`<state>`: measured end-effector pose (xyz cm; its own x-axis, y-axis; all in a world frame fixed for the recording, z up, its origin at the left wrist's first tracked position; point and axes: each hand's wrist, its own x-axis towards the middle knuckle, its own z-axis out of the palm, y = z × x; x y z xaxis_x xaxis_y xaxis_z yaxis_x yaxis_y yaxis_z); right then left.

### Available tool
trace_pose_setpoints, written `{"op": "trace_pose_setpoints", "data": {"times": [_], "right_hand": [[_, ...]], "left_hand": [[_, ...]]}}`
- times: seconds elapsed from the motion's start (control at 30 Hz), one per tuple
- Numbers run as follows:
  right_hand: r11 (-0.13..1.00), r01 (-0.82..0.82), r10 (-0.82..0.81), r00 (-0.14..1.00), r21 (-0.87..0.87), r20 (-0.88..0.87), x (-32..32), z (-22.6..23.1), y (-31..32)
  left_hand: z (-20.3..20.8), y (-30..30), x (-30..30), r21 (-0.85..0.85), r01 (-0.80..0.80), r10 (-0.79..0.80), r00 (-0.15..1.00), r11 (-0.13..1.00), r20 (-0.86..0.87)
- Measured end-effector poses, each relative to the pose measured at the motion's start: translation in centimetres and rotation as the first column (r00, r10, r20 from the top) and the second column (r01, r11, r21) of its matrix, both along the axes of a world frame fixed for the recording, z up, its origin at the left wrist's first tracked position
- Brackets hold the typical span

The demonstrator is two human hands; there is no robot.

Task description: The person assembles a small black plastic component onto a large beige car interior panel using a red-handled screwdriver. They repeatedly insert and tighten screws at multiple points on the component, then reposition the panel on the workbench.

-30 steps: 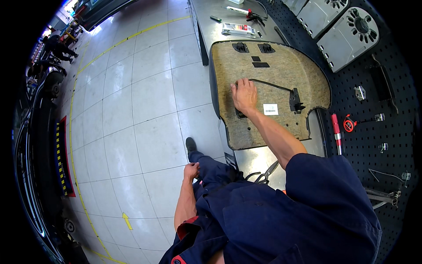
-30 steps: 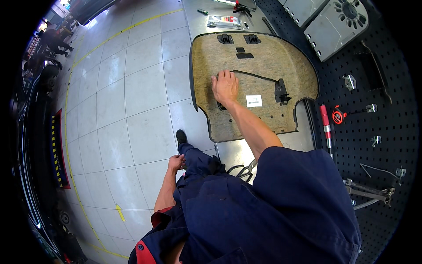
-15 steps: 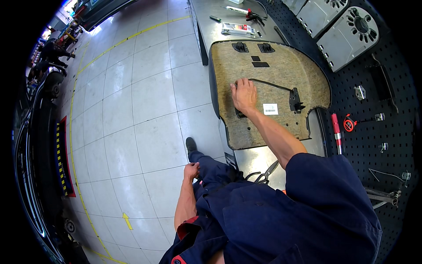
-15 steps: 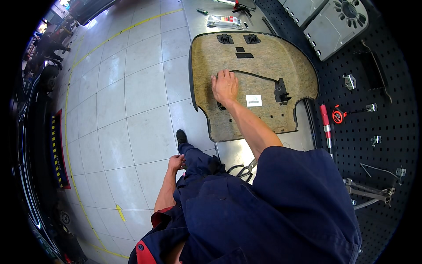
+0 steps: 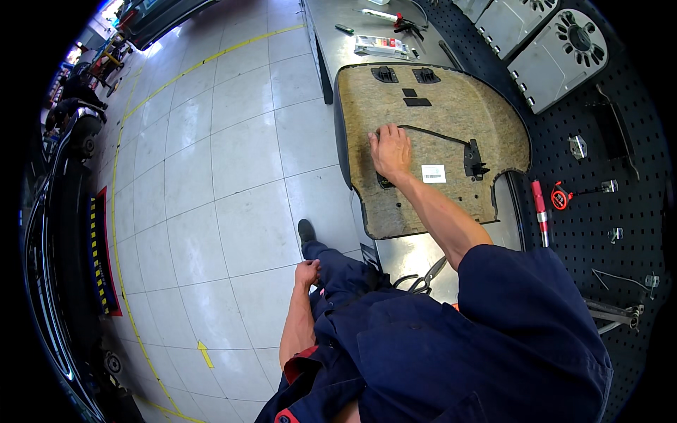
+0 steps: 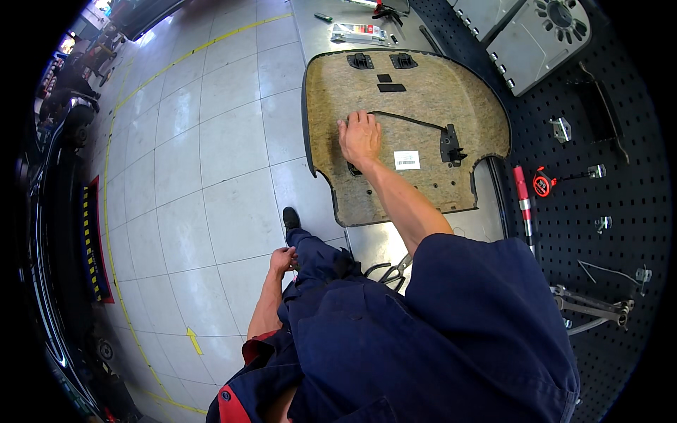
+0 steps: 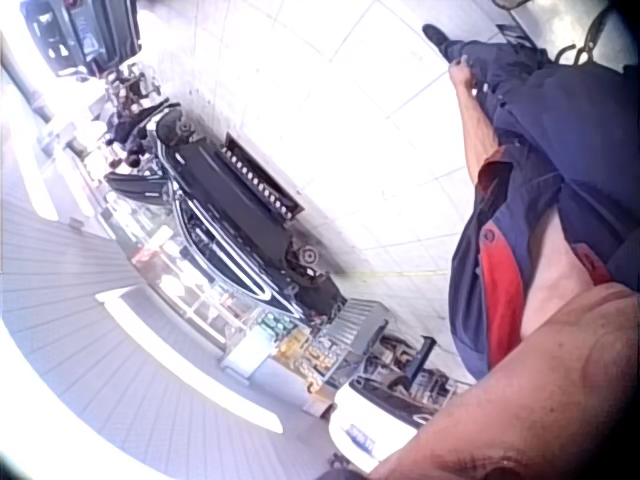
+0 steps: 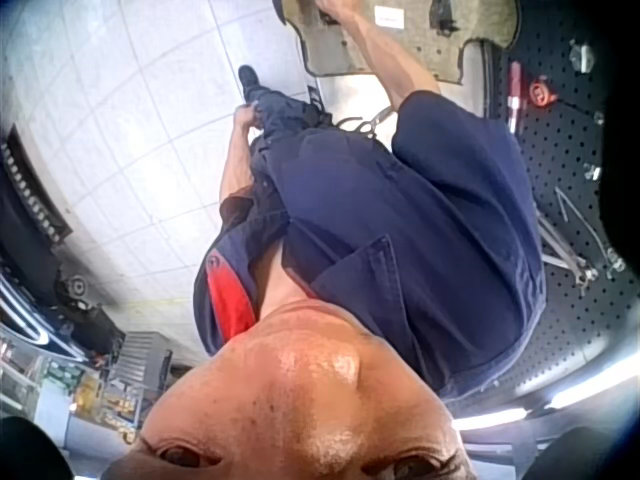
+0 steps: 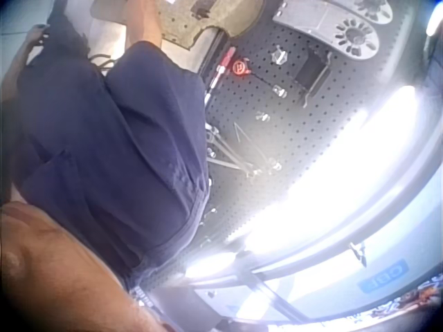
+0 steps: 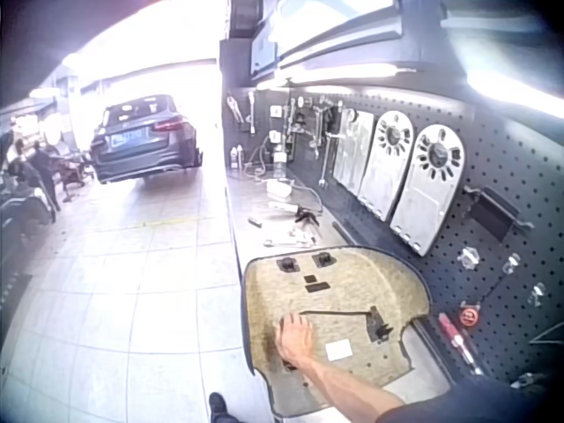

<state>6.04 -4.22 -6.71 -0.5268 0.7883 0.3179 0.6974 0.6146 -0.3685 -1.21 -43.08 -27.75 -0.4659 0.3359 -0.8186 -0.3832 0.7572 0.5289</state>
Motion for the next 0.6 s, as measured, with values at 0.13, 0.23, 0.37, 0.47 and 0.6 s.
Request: {"op": "trace_pose_setpoints", "data": {"times": [0.13, 0.23, 0.37, 0.47, 0.6], "right_hand": [[1.000, -0.002, 0.002, 1.000, 0.008, -0.003, -0.04, 0.02, -0.05], [1.000, -0.003, 0.003, 1.000, 0.008, -0.007, 0.02, -0.11, -0.02], [1.000, -0.002, 0.002, 1.000, 0.007, -0.006, 0.02, -0.03, 0.00], [1.000, -0.005, 0.005, 1.000, 0.006, -0.007, 0.03, 0.05, -0.06], [1.000, -0.009, 0.009, 1.000, 0.001, -0.004, 0.03, 0.16, -0.09]], "left_hand": [[-0.24, -0.20, -0.17, 0.003, 0.022, -0.022, 1.000, 1.000, 0.010], [0.39, 0.11, -0.16, -0.008, 0.041, -0.040, 0.999, 0.999, 0.013], [0.38, 0.13, -0.18, -0.008, 0.038, -0.037, 0.999, 0.999, 0.019], [0.02, -0.04, -0.04, -0.003, -0.004, 0.004, 1.000, 1.000, -0.001], [-0.33, -0.24, -0.10, 0.001, 0.015, -0.015, 1.000, 1.000, -0.012]]}}
